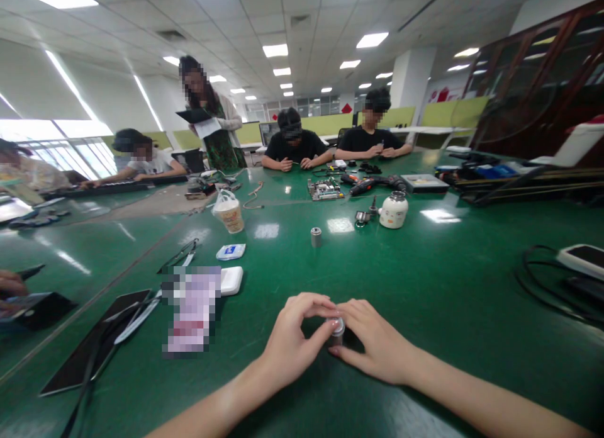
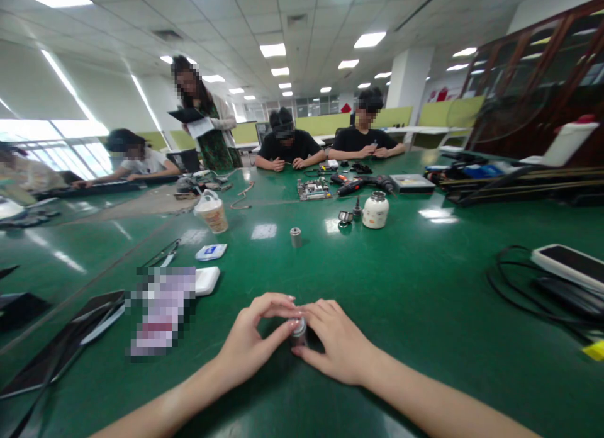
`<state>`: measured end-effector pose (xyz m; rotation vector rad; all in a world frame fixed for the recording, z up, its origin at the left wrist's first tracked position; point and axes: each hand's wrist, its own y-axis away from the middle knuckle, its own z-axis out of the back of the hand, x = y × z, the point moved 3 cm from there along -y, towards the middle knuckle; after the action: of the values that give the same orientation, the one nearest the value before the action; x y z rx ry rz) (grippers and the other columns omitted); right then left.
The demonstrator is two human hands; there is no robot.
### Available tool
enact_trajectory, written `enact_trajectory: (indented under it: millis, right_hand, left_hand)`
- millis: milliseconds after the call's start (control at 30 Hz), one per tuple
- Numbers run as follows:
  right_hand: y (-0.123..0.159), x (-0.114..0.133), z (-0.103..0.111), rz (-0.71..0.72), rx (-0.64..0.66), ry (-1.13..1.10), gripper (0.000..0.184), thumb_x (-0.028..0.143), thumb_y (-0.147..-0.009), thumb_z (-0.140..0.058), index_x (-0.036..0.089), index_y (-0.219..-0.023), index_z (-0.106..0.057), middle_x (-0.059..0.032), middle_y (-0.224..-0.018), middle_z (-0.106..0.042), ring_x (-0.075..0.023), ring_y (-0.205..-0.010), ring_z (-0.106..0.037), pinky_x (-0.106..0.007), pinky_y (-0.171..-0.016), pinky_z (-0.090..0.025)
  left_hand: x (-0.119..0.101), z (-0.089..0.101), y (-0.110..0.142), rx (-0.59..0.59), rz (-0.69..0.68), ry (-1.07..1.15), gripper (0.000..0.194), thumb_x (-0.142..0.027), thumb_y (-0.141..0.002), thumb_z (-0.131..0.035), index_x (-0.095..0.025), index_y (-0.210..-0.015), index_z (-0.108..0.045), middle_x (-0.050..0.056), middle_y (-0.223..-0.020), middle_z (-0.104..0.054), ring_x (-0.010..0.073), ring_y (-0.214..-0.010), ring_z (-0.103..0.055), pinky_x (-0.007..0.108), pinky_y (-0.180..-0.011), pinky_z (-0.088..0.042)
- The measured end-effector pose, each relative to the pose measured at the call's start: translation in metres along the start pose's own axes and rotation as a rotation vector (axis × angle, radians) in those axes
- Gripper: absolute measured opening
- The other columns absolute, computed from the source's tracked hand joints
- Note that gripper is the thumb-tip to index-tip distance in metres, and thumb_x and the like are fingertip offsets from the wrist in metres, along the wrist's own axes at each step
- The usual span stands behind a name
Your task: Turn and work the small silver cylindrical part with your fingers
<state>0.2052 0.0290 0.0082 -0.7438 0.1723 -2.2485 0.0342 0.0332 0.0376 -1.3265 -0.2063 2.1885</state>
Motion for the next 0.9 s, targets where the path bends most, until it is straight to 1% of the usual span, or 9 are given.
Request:
enact_trajectory:
  millis: [133,233,300,367,433,533,600,700,900]
  right_hand:
    - [-0.001,-0.001,0.001,-0.012,0.006,0.011,0.042,0.036,-0.088,-0.065,0.017,-0.124,-0.054,-0.0105,-0.123,-0.062,-0.0261,-0.11,-0.053,-0.044,-0.096,-0.041]
    - [-0.001,-0.001,0.001,-0.03,0.02,0.025,0.041,0.038,-0.087,-0.065,0.016,-0.121,-0.057,-0.0111,-0.127,-0.061,-0.027,-0.113,-0.053,-0.045,-0.099,-0.04]
    - [-0.001,0.0,0.002,-0.039,0.027,0.035,0.042,0.038,-0.087,-0.065,0.015,-0.121,-0.057,-0.0115,-0.129,-0.06,-0.0275,-0.114,-0.052,-0.045,-0.1,-0.039]
    - [-0.001,0.0,0.002,-0.046,0.03,0.038,0.043,0.038,-0.087,-0.065,0.015,-0.121,-0.057,-0.0115,-0.129,-0.061,-0.0275,-0.114,-0.053,-0.045,-0.1,-0.039]
    - [0.0,0.0,0.003,-0.052,0.032,0.035,0.042,0.038,-0.087,-0.065,0.015,-0.121,-0.057,-0.0113,-0.128,-0.061,-0.0274,-0.113,-0.053,-0.045,-0.099,-0.04]
    - [0.0,0.001,0.003,-0.05,0.031,0.034,0.042,0.038,-0.087,-0.065,0.015,-0.121,-0.057,-0.0116,-0.129,-0.061,-0.0276,-0.114,-0.053,-0.045,-0.099,-0.04]
    - [0.0,0.001,0.003,-0.048,0.033,0.035,0.042,0.039,-0.087,-0.064,0.016,-0.122,-0.057,-0.0118,-0.129,-0.061,-0.0278,-0.113,-0.053,-0.046,-0.099,-0.04]
    - [-0.001,0.001,0.003,-0.05,0.034,0.034,0.042,0.039,-0.087,-0.064,0.016,-0.121,-0.057,-0.0121,-0.129,-0.061,-0.0281,-0.113,-0.053,-0.045,-0.099,-0.04]
    - [-0.001,0.0,0.001,-0.033,0.022,0.028,0.04,0.037,-0.087,-0.065,0.016,-0.119,-0.056,-0.0118,-0.126,-0.061,-0.0279,-0.112,-0.053,-0.045,-0.098,-0.04]
  left_hand:
    - [0.002,0.003,-0.002,-0.135,-0.073,-0.004,0.005,-0.017,-0.084,-0.068,-0.02,-0.088,-0.067,0.005,-0.092,-0.073,0.0223,-0.098,-0.066,0.035,-0.086,-0.051]
    - [0.015,0.015,-0.01,-0.215,-0.069,-0.057,0.006,-0.021,-0.087,-0.066,-0.021,-0.092,-0.067,0.006,-0.096,-0.074,0.0231,-0.103,-0.066,0.036,-0.09,-0.051]
    - [0.031,0.024,-0.016,-0.219,0.014,-0.137,0.013,-0.024,-0.086,-0.067,-0.022,-0.099,-0.064,0.005,-0.1,-0.075,0.0242,-0.104,-0.067,0.04,-0.096,-0.047]
    - [0.049,0.029,-0.02,-0.177,0.098,-0.201,0.016,-0.022,-0.085,-0.068,-0.023,-0.1,-0.062,0.003,-0.097,-0.077,0.0253,-0.103,-0.069,0.043,-0.098,-0.045]
    - [0.064,0.032,-0.021,-0.138,0.127,-0.209,0.018,-0.018,-0.082,-0.07,-0.023,-0.098,-0.061,0.002,-0.09,-0.078,0.0257,-0.099,-0.071,0.043,-0.094,-0.048]
    - [0.075,0.032,-0.02,-0.108,0.149,-0.208,0.027,-0.014,-0.079,-0.072,-0.023,-0.102,-0.062,0.002,-0.095,-0.078,0.0256,-0.1,-0.071,0.042,-0.093,-0.049]
    - [0.076,0.031,-0.02,-0.104,0.161,-0.208,0.03,-0.013,-0.079,-0.072,-0.024,-0.106,-0.062,0.003,-0.1,-0.078,0.0258,-0.102,-0.07,0.043,-0.094,-0.048]
    - [0.068,0.03,-0.021,-0.1,0.168,-0.199,0.024,-0.015,-0.08,-0.072,-0.023,-0.102,-0.063,0.002,-0.093,-0.078,0.0263,-0.101,-0.07,0.044,-0.096,-0.046]
    - [0.027,0.019,-0.015,-0.075,0.112,-0.078,0.018,-0.023,-0.087,-0.069,-0.023,-0.103,-0.064,0.002,-0.099,-0.076,0.0213,-0.098,-0.07,0.037,-0.096,-0.045]
